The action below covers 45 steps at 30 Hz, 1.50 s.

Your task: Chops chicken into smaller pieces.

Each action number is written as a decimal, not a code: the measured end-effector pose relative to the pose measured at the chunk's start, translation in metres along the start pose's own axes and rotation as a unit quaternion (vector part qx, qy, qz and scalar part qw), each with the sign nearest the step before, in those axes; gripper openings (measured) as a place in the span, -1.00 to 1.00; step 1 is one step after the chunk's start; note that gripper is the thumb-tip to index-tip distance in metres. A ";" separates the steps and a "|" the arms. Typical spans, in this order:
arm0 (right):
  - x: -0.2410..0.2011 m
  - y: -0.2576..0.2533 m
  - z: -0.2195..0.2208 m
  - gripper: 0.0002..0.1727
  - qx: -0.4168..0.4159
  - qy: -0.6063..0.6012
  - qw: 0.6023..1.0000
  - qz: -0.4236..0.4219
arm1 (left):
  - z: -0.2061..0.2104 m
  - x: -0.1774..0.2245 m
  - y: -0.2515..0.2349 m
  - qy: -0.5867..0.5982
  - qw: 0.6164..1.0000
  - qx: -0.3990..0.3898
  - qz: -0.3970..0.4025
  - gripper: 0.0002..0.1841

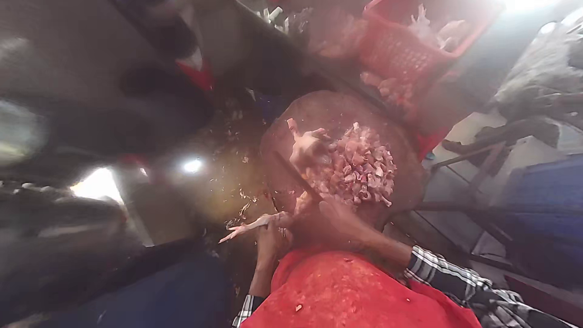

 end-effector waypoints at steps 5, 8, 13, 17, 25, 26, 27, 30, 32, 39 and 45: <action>-0.034 0.014 -0.004 -0.11 0.032 -0.056 0.976 -0.210 | -0.031 -0.012 -0.015 0.018 1.000 -0.001 0.000 -0.57; 0.059 -0.003 0.028 -0.27 -0.073 0.054 0.996 -0.023 | -0.031 -0.013 -0.015 -0.018 0.999 -0.029 -0.003 -0.57; 0.053 0.005 0.008 -0.24 -0.054 0.108 0.991 0.049 | -0.050 -0.002 0.001 0.203 0.968 -0.147 0.033 -0.63; 0.005 0.018 0.014 -0.12 -0.015 -0.016 0.989 -0.147 | -0.059 -0.011 0.007 0.426 0.877 -0.217 -0.041 -0.43; 0.067 0.004 0.011 -0.19 -0.068 0.171 0.982 0.049 | -0.053 -0.046 0.062 0.306 0.839 -0.434 -0.114 -0.54; 0.055 0.009 0.012 -0.26 -0.044 0.124 0.991 0.016 | -0.049 -0.047 0.070 0.300 0.831 -0.453 -0.121 -0.40; 0.048 0.010 0.018 -0.30 -0.035 0.073 0.996 -0.029 | -0.043 -0.049 0.076 0.299 0.821 -0.468 -0.133 -0.37; 0.073 0.012 0.049 -0.25 -0.057 0.052 0.995 -0.070 | -0.032 -0.058 0.081 0.335 0.780 -0.505 -0.156 -0.47; 0.109 0.012 0.059 -0.21 -0.154 0.030 0.987 0.045 | -0.032 -0.048 0.076 0.288 0.788 -0.529 -0.128 -0.48; 0.029 -0.004 -0.023 -0.27 -0.004 0.015 1.000 0.000 | -0.016 -0.017 0.016 -0.258 0.912 -0.309 0.080 -0.56; -0.048 0.033 -0.017 -0.09 0.086 -0.141 0.938 -0.304 | -0.013 -0.027 -0.011 -0.390 0.880 -0.255 0.096 -0.58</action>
Point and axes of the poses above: each hand's wrist, its own y-axis away from the middle knuckle, its own z-axis out of the palm, x = y × z, the point moved 6 cm from there along -y, towards the middle knuckle, and after that the axes turned 3 degrees about x, right-handed, at the moved point
